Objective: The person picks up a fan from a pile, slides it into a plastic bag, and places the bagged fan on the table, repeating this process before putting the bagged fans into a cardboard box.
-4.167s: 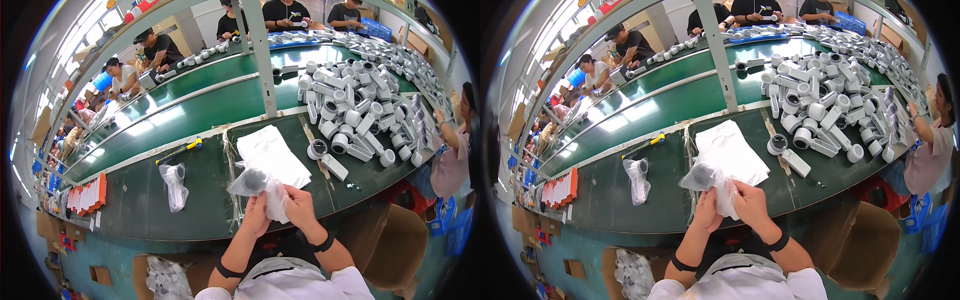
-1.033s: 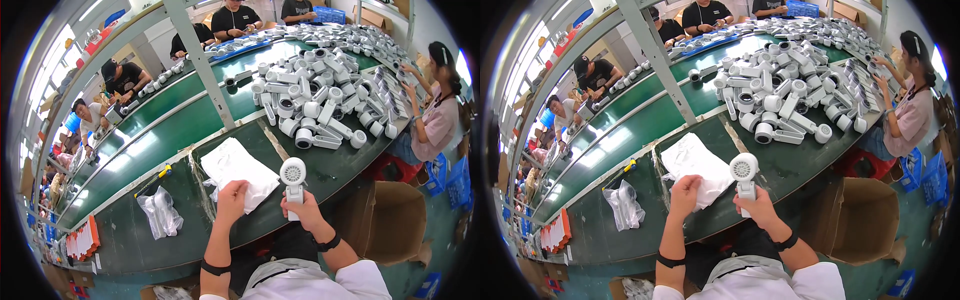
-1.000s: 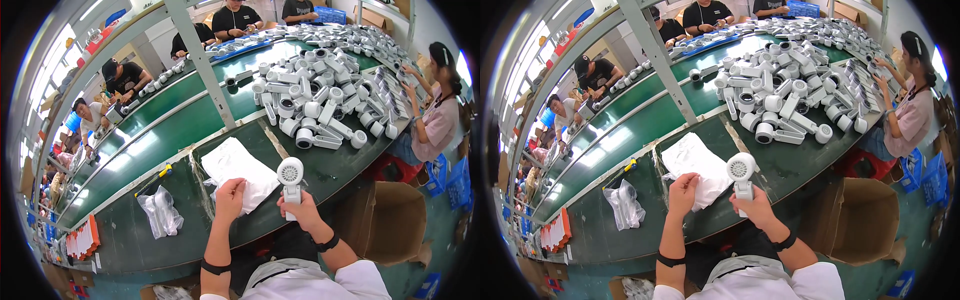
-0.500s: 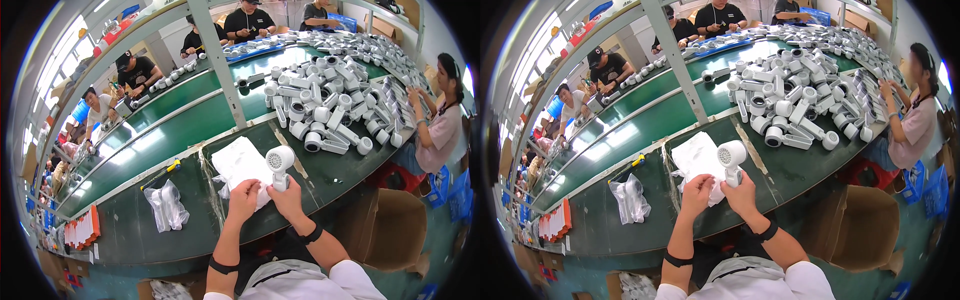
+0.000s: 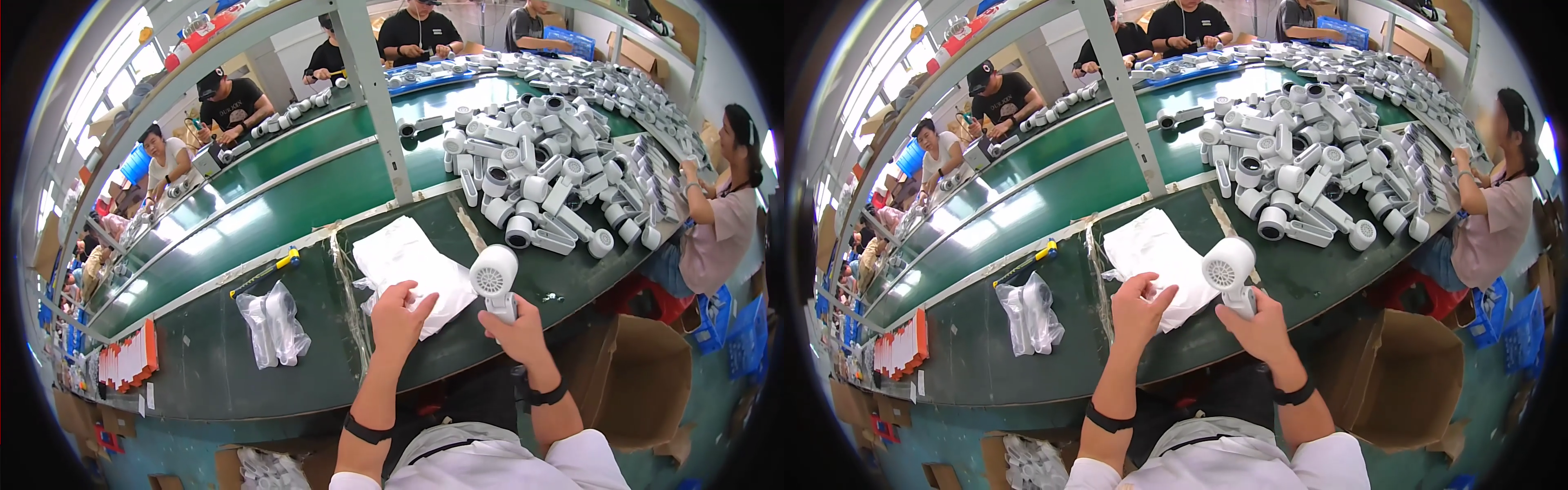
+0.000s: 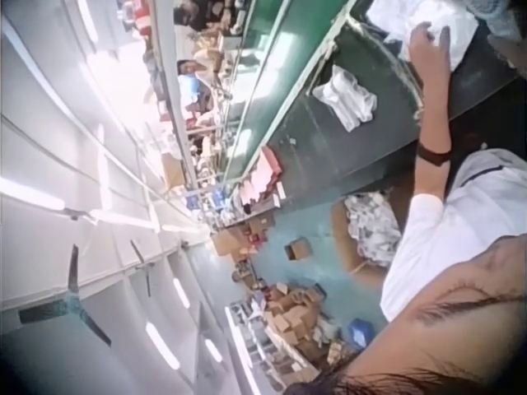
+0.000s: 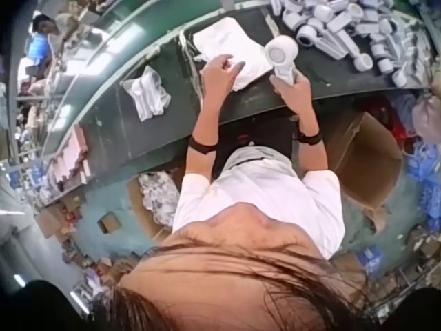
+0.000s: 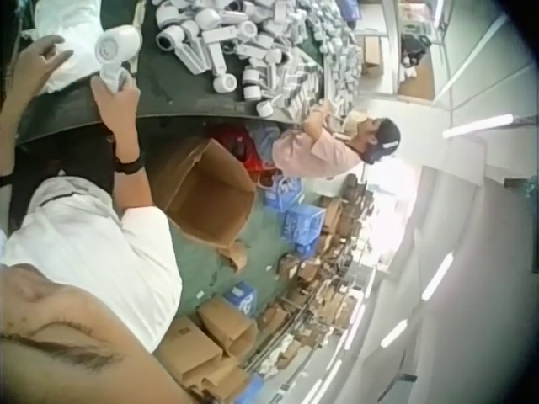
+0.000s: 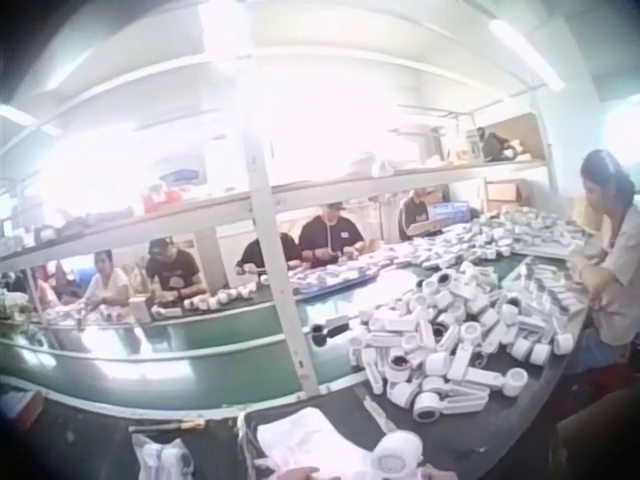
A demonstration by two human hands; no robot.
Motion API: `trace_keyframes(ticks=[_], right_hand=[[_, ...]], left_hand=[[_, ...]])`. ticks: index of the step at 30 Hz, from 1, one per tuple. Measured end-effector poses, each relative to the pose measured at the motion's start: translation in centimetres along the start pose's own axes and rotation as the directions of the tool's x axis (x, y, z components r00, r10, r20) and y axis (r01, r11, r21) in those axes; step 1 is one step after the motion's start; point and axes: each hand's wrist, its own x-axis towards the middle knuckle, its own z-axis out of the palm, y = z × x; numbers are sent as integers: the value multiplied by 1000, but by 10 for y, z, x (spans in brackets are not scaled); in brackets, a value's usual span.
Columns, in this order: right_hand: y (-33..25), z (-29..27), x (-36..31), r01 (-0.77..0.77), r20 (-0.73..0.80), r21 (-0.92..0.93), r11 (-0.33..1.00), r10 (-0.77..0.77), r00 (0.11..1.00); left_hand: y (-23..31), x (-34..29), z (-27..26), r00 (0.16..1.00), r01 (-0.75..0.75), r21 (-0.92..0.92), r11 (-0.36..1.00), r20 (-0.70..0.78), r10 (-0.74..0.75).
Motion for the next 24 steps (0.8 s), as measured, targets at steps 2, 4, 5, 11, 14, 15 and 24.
trace_keyframes(ticks=[2,4,5,11,14,15,24], right_hand=[[-20,-13,-9,-52,123,34,998,47,991],[-29,-19,-10,-105,238,63,992,88,967],[-30,-23,-10,-121,341,56,991,95,935],[-39,-15,3,-15,533,-270,963,162,831],[-44,-12,12,152,528,-402,903,93,844],[-46,-11,15,153,530,-400,904,92,843],[-43,-17,9,-28,548,-156,987,110,829]], left_hand=[[-11,2,2,982,-186,42,982,-40,187],[-10,5,5,991,-123,-42,991,-52,121],[-9,7,8,997,-61,-128,990,-54,55],[-12,7,3,995,103,-334,937,47,-93],[-19,8,2,999,-19,-306,952,28,29],[-19,8,2,999,-18,-303,953,27,27],[-19,2,13,995,12,-265,964,96,14]])
